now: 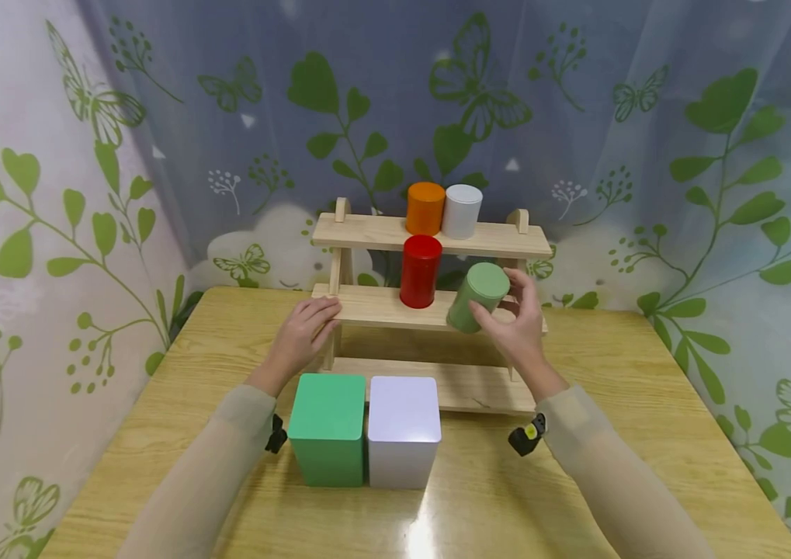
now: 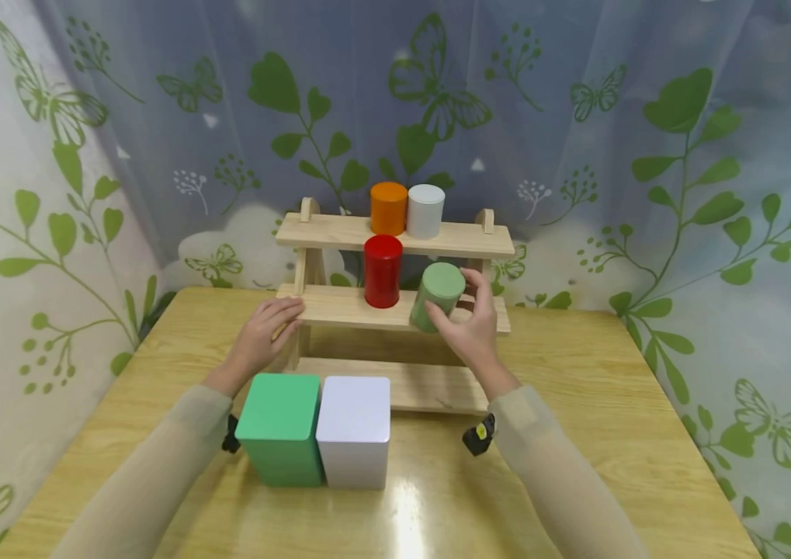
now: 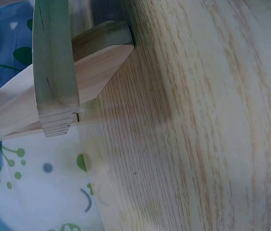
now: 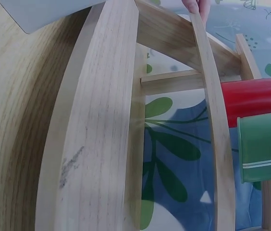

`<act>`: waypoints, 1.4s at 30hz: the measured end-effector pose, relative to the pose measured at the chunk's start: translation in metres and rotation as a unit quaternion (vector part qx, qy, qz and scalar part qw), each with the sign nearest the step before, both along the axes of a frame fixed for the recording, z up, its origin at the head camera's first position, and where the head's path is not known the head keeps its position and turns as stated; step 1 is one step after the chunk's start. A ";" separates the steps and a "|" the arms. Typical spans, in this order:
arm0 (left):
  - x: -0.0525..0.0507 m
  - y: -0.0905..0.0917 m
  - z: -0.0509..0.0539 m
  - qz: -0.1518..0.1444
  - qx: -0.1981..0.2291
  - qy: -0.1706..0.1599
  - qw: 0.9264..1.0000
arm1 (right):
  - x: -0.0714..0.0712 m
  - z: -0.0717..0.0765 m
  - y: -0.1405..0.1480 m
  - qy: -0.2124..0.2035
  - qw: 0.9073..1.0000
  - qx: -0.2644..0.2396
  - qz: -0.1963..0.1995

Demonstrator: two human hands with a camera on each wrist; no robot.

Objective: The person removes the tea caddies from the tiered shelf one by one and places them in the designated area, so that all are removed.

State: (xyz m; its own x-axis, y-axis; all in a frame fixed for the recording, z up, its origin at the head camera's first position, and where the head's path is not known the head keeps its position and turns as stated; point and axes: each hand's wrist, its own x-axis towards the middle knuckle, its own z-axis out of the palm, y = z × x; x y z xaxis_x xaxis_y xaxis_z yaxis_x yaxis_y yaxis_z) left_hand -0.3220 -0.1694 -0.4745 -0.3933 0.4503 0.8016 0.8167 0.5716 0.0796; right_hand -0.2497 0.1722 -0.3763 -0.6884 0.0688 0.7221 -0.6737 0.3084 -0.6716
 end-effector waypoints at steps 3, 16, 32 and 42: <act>0.000 0.000 0.000 0.002 -0.001 0.002 1.000 | 0.004 -0.001 0.001 0.004 1.000 0.000 0.004; 0.002 -0.002 -0.001 0.008 -0.001 0.005 1.000 | 0.025 -0.005 0.008 0.029 0.999 0.024 0.038; 0.001 -0.001 0.001 0.007 -0.025 0.023 0.999 | 0.056 -0.027 0.027 0.052 0.993 0.057 0.087; 0.002 0.000 0.004 0.010 -0.027 0.027 0.999 | 0.069 -0.037 0.027 0.052 0.991 0.062 0.102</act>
State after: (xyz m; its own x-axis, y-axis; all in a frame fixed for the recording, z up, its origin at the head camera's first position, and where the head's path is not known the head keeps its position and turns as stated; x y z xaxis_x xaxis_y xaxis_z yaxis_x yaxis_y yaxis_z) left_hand -0.3204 -0.1697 -0.4704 -0.3600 0.4864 0.7961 0.8075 0.5899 0.0048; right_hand -0.1808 0.1995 -0.4137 -0.6003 -0.1584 0.7839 -0.7942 0.2337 -0.5609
